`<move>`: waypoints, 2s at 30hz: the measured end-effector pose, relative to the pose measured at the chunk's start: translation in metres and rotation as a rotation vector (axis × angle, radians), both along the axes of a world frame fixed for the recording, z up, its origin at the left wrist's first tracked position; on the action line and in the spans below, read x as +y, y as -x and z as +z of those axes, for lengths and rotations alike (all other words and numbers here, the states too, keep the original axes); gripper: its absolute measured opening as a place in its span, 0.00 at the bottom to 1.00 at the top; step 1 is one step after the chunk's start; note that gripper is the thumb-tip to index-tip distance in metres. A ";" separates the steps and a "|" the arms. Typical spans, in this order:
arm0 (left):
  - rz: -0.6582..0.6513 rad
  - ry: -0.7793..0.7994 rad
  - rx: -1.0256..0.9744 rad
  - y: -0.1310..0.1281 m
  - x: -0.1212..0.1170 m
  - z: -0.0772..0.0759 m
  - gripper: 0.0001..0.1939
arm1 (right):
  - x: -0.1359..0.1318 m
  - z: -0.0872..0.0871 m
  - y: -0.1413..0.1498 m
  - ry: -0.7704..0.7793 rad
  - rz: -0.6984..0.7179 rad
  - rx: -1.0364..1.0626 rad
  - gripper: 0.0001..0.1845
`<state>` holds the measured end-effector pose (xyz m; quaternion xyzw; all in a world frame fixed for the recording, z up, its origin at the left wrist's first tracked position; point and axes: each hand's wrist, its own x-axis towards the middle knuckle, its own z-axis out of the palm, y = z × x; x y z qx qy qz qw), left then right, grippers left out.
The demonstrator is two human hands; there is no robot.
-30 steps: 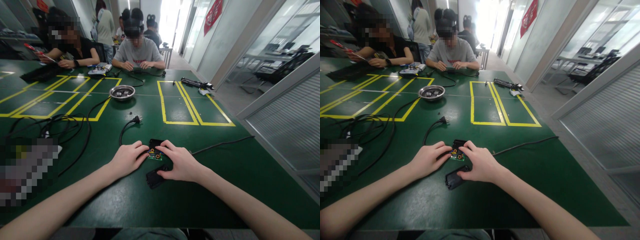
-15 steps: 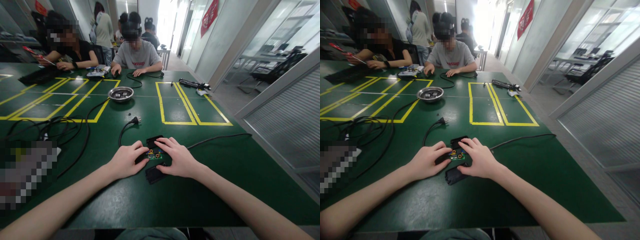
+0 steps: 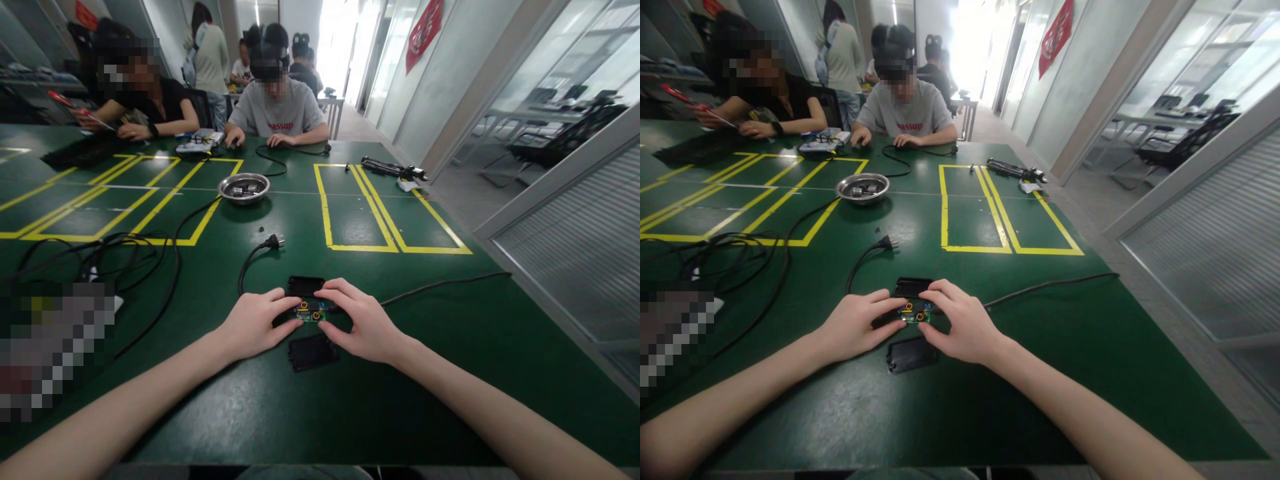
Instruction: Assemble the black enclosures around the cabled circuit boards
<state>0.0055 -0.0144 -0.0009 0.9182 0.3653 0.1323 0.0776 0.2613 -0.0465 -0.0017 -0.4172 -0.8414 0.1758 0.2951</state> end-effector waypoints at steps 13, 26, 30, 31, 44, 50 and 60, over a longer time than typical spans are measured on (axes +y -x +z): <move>0.010 -0.003 -0.030 0.000 -0.002 0.000 0.17 | 0.007 -0.004 -0.010 -0.020 0.051 -0.045 0.25; -0.048 -0.009 0.020 0.003 0.002 0.002 0.21 | 0.008 -0.008 -0.011 -0.010 0.041 -0.095 0.17; -0.066 -0.004 0.021 0.005 0.004 0.003 0.21 | 0.007 -0.005 -0.011 0.005 0.033 -0.112 0.19; -0.067 -0.003 0.020 0.005 0.004 0.004 0.21 | 0.007 -0.005 -0.011 0.006 0.031 -0.114 0.20; -0.091 -0.011 0.050 0.007 0.003 0.004 0.18 | 0.006 -0.003 -0.014 0.023 0.105 -0.127 0.37; -0.099 -0.021 0.029 0.007 0.001 0.006 0.18 | 0.004 0.000 -0.011 0.029 0.111 -0.172 0.37; -0.075 -0.075 0.065 0.006 0.004 0.003 0.17 | 0.004 0.002 0.000 0.023 0.048 -0.211 0.31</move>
